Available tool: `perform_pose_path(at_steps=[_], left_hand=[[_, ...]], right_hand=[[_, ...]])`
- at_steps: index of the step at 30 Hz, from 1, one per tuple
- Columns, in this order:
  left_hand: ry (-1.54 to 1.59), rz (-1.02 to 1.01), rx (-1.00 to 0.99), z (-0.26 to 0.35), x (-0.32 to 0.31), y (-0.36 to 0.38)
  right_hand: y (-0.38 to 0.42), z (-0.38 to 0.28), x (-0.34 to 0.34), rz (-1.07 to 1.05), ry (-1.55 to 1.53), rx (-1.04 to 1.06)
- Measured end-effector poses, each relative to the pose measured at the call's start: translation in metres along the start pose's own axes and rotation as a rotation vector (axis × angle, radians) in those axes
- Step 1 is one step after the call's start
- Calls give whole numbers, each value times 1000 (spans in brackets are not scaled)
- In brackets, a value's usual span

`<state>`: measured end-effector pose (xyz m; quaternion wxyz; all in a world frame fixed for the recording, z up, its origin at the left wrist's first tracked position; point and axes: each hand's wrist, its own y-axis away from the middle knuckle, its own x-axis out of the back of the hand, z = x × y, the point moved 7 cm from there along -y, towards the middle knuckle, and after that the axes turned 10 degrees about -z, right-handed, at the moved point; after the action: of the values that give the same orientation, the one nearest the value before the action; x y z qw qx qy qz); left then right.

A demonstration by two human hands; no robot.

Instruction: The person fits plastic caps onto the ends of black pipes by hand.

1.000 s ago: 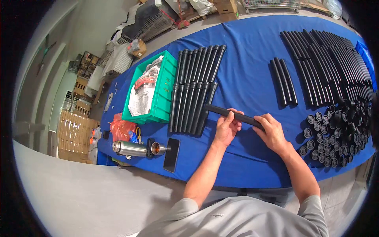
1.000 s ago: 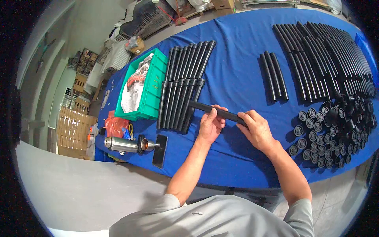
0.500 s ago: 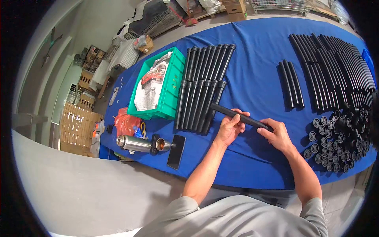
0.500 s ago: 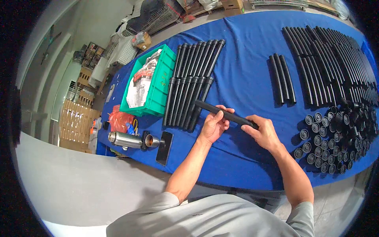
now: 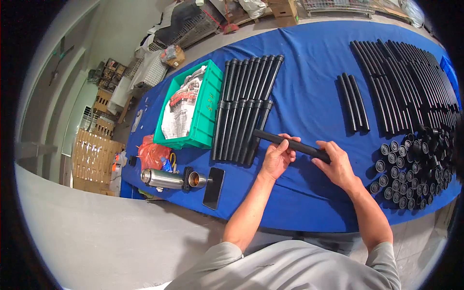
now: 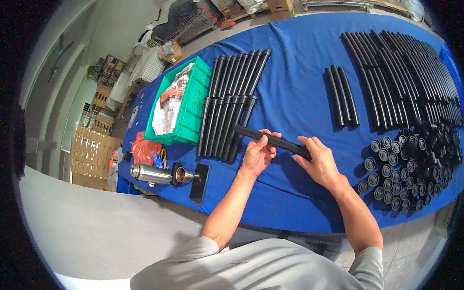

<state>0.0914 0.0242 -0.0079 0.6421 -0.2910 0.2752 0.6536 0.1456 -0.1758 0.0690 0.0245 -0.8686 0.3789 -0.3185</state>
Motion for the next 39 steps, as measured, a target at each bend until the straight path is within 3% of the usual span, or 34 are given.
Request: perform_pose_path(at_steps=[3,6,9,12,15,18,21,25,28,32,35,37,39], left_hand=[[-1,-31,-4,0,1,0],[-5,-27,8,-1,1,-2],[15,-33,-1,0,5,-1],[23,-58,-7,1,4,-1],[15,-33,-9,0,1,-1],[-1,-42,-16,-1,2,-2],[-6,-62,-18,0,3,-1],[-2,-29,-51,4,0,1],[64,-5,-154,22,3,12],[-7,47,-175,64,3,41],[-312,0,-16,86,-1,60],[-638,77,330,80,-9,71],[-845,24,450,66,-36,73]], right_hand=[[0,16,-10,-255,-321,-339],[1,1,-3,-11,37,9],[1,-3,-4,-71,3,-28],[3,8,-11,-388,-445,-569],[-2,1,-1,-41,24,31],[-2,-1,1,37,90,133],[4,26,-13,-271,-561,-477],[0,29,-8,-110,-514,-310],[-2,42,-6,-25,-882,-331],[3,44,2,93,-1085,-411],[5,45,1,172,-1165,-449],[6,43,2,176,-1165,-476],[5,50,-6,116,-1158,-471]])
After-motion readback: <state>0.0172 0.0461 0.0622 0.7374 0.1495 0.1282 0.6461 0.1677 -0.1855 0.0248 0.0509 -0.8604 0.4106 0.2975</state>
